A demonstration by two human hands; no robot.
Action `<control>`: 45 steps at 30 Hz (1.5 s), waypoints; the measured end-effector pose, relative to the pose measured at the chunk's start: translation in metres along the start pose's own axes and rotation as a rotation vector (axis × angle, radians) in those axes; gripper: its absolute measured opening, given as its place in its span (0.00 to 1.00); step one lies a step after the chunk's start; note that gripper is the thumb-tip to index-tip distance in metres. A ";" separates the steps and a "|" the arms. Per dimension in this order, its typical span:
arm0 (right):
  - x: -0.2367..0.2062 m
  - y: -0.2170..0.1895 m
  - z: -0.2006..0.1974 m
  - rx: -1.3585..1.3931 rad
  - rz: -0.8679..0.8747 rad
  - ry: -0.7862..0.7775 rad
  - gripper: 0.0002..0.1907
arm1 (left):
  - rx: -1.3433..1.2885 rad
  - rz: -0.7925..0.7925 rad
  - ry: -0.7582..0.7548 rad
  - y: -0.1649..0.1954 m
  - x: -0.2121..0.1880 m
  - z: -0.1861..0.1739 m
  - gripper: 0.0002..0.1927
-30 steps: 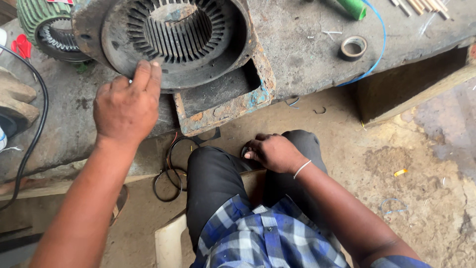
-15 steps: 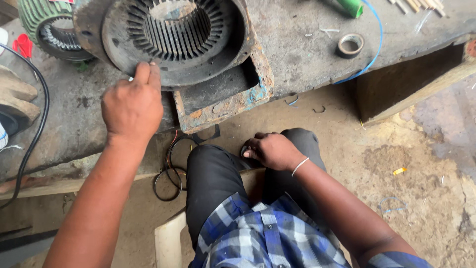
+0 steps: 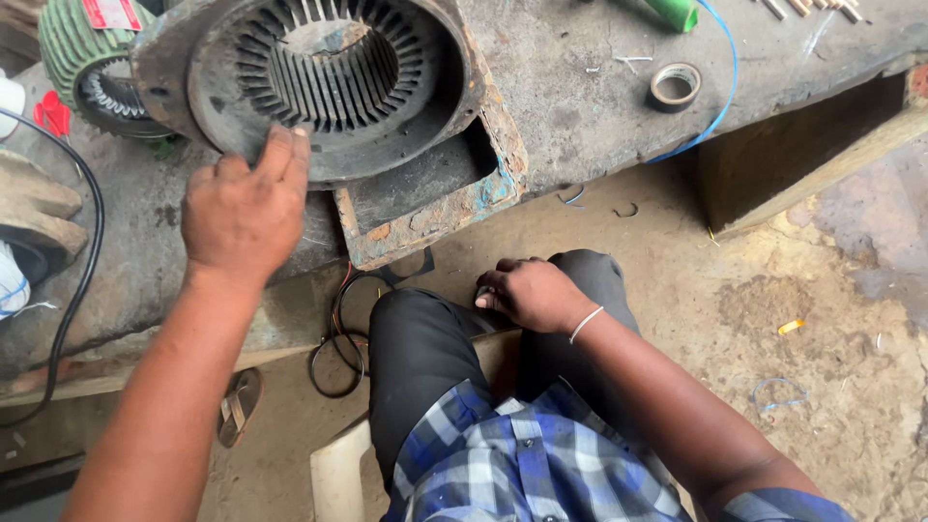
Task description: The person inserts small white rectangular pieces into the slots of an electric motor stator. They handle the pieces one at a time, placing them into the stator's interior slots while seated at a workbench.
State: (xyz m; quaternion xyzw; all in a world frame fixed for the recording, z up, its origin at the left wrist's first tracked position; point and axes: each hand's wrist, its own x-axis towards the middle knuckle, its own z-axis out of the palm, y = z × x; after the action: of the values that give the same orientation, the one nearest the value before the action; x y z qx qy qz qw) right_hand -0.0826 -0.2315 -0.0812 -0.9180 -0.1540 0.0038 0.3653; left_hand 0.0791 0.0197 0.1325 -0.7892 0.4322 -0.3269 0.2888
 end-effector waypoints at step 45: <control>-0.003 0.022 0.010 -0.024 -0.081 0.095 0.17 | 0.304 0.347 -0.207 -0.004 0.026 -0.011 0.13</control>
State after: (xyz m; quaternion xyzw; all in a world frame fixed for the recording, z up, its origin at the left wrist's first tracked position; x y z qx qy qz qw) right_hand -0.0805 -0.2410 -0.1038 -0.9145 -0.1738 -0.0563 0.3609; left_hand 0.0837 -0.0034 0.1491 -0.6801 0.4751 -0.2512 0.4986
